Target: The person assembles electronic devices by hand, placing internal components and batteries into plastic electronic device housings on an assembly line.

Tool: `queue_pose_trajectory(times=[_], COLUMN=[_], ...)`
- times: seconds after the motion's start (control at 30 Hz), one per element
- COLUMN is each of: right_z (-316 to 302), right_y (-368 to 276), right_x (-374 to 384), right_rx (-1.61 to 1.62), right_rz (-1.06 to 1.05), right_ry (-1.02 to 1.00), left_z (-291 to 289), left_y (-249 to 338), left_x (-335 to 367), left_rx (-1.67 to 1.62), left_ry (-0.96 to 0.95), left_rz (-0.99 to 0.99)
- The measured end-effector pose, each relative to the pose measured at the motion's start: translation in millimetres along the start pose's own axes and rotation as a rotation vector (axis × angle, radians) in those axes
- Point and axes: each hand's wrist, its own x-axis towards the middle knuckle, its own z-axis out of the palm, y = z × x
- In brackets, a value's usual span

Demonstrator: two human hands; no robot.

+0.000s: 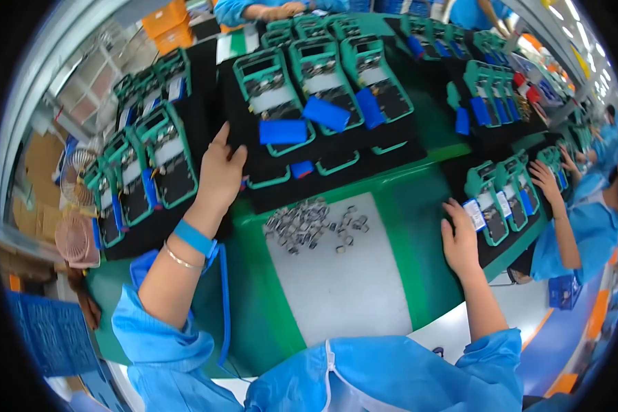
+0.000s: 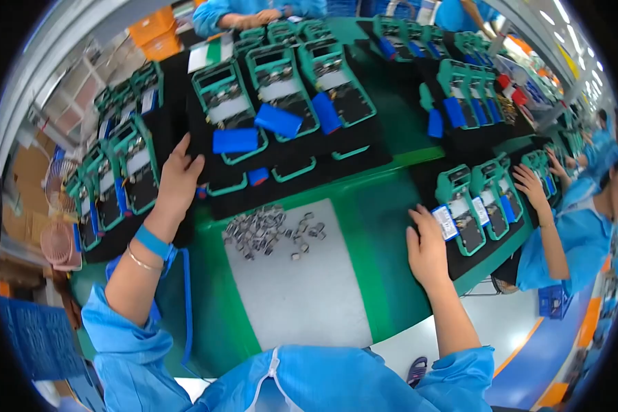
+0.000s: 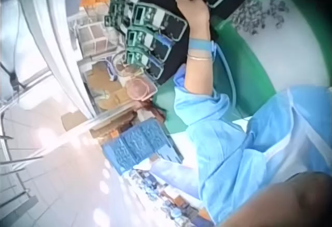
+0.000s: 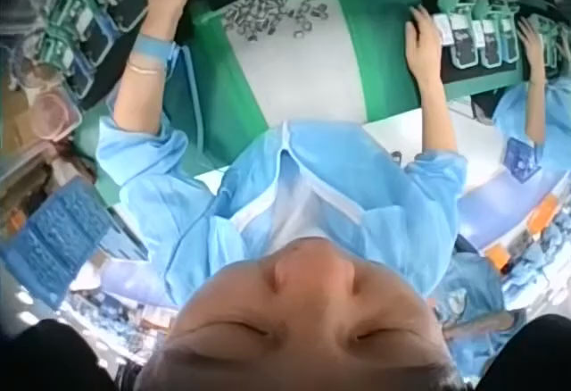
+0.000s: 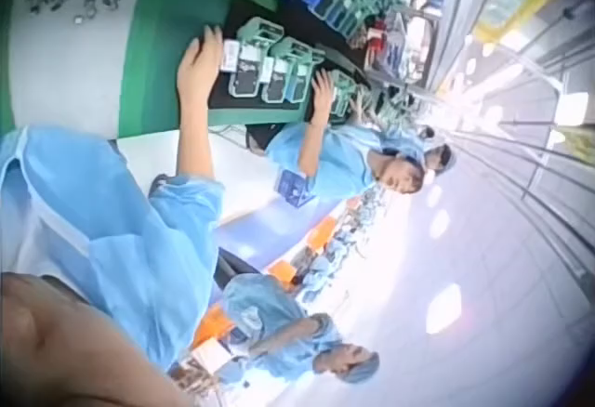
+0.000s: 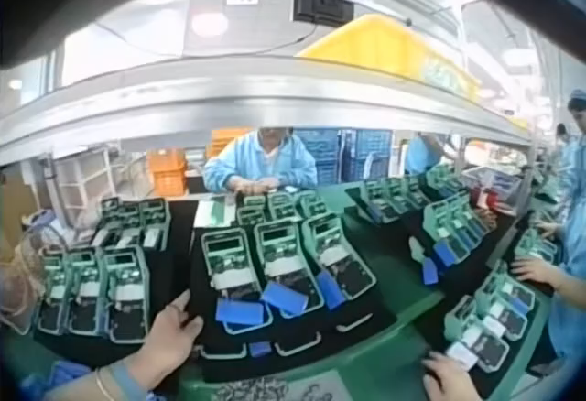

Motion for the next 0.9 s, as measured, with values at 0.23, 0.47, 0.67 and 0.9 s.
queue_pose_trajectory(times=[0.23, 0.47, 0.67, 0.9], right_z=[33, 51, 55, 48], right_y=[-90, -134, -133, -129], right_x=[13, 28, 31, 24], right_rx=[0.225, 0.214, 0.245, 0.134], right_rz=[-0.357, -0.362, -0.279, -0.201], right_ry=[-0.186, -0.364, -0.382, -0.339], left_z=[22, 44, 43, 24], left_y=[23, 24, 26, 27], left_x=[-8, -7, 5, 29], left_rx=[0.377, 0.547, 0.383, -0.09], left_ry=[0.194, 0.045, 0.086, 0.293], left_rz=[0.566, 0.702, 0.68, 0.529])
